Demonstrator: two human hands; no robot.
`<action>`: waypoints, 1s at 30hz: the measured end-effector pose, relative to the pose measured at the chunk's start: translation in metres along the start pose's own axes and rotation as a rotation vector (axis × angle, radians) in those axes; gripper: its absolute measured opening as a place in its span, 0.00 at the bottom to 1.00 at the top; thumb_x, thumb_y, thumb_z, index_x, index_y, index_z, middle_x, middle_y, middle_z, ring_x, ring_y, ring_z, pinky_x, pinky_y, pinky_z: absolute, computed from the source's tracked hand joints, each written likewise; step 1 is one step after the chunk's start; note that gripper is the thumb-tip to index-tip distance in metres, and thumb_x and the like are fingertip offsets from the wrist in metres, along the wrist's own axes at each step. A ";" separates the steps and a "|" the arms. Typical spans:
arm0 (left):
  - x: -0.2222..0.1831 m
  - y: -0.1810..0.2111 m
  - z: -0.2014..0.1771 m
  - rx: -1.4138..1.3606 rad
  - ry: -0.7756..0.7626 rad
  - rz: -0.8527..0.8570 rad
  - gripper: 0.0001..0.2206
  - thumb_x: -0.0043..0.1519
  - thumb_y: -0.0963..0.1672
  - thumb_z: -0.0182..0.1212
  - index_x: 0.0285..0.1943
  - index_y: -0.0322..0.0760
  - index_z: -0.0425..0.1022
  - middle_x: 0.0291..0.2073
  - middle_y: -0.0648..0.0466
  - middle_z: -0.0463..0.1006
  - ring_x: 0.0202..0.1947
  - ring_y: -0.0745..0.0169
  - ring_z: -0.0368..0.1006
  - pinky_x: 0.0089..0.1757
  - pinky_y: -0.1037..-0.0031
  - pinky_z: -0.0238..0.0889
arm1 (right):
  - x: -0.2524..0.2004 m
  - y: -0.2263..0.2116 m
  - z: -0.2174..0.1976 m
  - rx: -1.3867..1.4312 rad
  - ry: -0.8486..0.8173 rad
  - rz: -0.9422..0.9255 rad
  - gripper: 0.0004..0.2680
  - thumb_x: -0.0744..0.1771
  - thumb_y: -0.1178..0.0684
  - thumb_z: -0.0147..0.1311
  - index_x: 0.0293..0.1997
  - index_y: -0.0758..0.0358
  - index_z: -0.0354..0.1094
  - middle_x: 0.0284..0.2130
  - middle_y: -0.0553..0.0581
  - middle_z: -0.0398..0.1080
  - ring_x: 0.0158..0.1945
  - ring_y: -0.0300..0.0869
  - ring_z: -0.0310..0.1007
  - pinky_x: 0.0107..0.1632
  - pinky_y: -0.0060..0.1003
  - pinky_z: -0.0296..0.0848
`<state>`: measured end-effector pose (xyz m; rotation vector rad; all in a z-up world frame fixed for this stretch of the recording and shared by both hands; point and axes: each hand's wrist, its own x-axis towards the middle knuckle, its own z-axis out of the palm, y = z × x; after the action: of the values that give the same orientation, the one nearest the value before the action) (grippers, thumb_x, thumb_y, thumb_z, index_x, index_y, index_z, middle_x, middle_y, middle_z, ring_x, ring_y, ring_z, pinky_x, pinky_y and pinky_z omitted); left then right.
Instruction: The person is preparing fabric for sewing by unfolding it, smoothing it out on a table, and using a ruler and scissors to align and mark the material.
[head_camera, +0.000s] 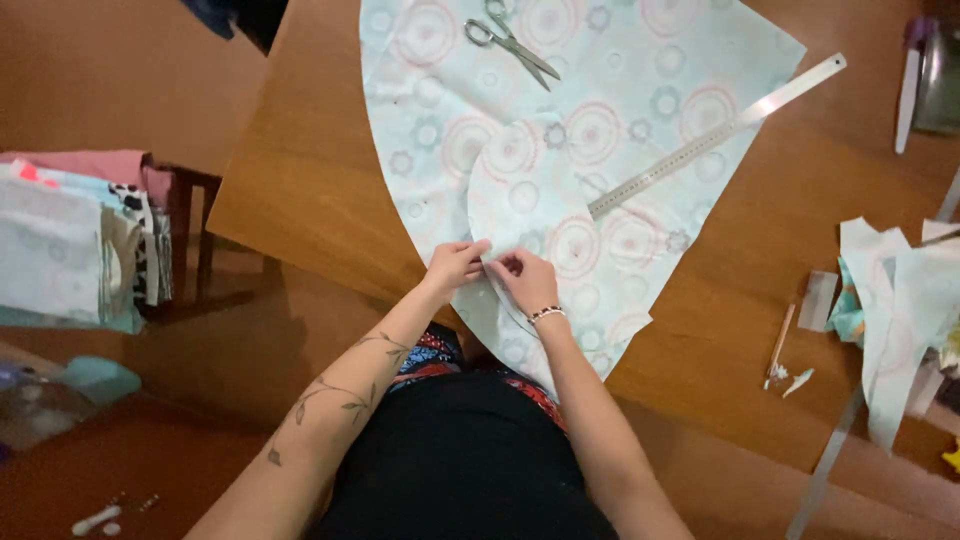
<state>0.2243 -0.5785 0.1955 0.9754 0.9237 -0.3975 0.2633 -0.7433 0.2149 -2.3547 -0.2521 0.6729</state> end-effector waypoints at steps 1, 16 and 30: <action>0.022 -0.018 -0.005 0.024 0.006 0.022 0.28 0.61 0.49 0.70 0.59 0.17 0.69 0.43 0.37 0.76 0.39 0.57 0.78 0.44 0.66 0.77 | 0.002 -0.002 0.002 -0.003 0.003 0.048 0.08 0.64 0.39 0.60 0.37 0.45 0.76 0.30 0.49 0.78 0.40 0.45 0.79 0.47 0.42 0.76; -0.003 -0.015 0.008 -0.234 -0.099 -0.259 0.23 0.66 0.48 0.61 0.60 0.23 0.61 0.43 0.51 0.59 0.44 0.60 0.64 0.52 0.63 0.70 | -0.020 0.002 0.001 0.187 0.132 -0.134 0.07 0.65 0.41 0.63 0.36 0.49 0.76 0.28 0.51 0.77 0.36 0.44 0.78 0.44 0.37 0.75; -0.035 0.020 -0.001 0.568 0.364 0.316 0.20 0.59 0.44 0.63 0.61 0.43 0.67 0.50 0.48 0.79 0.51 0.53 0.77 0.46 0.62 0.75 | -0.029 0.056 -0.048 0.360 0.383 0.083 0.04 0.60 0.56 0.65 0.32 0.54 0.73 0.27 0.52 0.75 0.34 0.40 0.78 0.42 0.32 0.77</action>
<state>0.2173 -0.5705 0.2343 1.7309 0.9786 -0.2145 0.2640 -0.8224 0.2205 -2.0978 0.1275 0.2643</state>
